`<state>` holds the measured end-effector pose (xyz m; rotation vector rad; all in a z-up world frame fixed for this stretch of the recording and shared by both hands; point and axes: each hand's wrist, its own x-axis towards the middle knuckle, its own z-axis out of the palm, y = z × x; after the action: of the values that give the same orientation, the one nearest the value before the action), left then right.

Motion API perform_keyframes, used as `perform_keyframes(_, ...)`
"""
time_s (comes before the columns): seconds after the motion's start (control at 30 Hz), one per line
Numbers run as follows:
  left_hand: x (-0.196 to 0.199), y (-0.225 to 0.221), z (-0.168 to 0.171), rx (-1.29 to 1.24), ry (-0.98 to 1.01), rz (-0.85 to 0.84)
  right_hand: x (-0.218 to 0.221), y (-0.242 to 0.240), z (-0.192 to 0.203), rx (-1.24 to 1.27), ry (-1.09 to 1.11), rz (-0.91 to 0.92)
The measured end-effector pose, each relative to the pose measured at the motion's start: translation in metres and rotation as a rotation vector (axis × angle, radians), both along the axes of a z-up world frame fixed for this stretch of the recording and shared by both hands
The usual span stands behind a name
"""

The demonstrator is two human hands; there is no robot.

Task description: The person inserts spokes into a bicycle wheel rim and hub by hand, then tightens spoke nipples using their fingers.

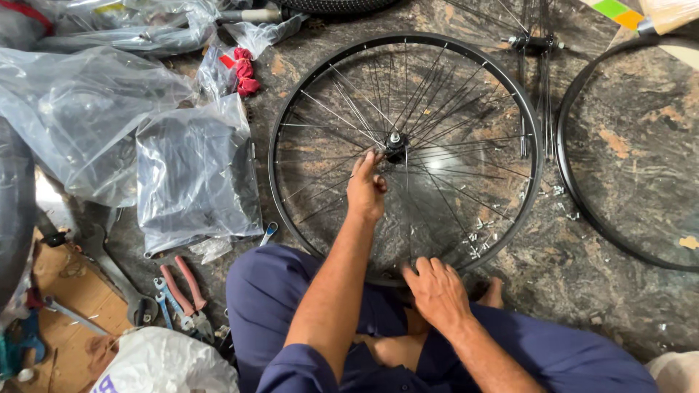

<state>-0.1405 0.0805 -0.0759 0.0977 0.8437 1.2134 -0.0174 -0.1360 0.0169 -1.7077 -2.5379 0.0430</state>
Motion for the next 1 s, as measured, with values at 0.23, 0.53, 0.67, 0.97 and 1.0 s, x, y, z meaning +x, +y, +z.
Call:
perform_keyframes(0.23, 0.02, 0.028, -0.013, 0.147, -0.312, 0.126, 0.008, 0.01, -0.01, -0.114, 0.028, -0.017)
perform_keyframes(0.53, 0.047, 0.036, -0.013, 0.052, -0.207, 0.345, 0.015, 0.016, -0.011, -0.076, 0.08, -0.114)
perform_keyframes(0.67, 0.039, 0.036, -0.008, 0.033, -0.14, 0.295, 0.017, 0.012, -0.014, 0.039, 0.046, -0.217)
perform_keyframes(0.97, 0.04, 0.032, -0.011, 0.117, 0.013, 0.443, 0.02, 0.013, -0.008, 0.01, -0.008, -0.257)
perform_keyframes(1.0, 0.038, 0.031, -0.01, 0.087, 0.003, 0.45, 0.019, 0.013, -0.005, 0.013, -0.005, -0.256)
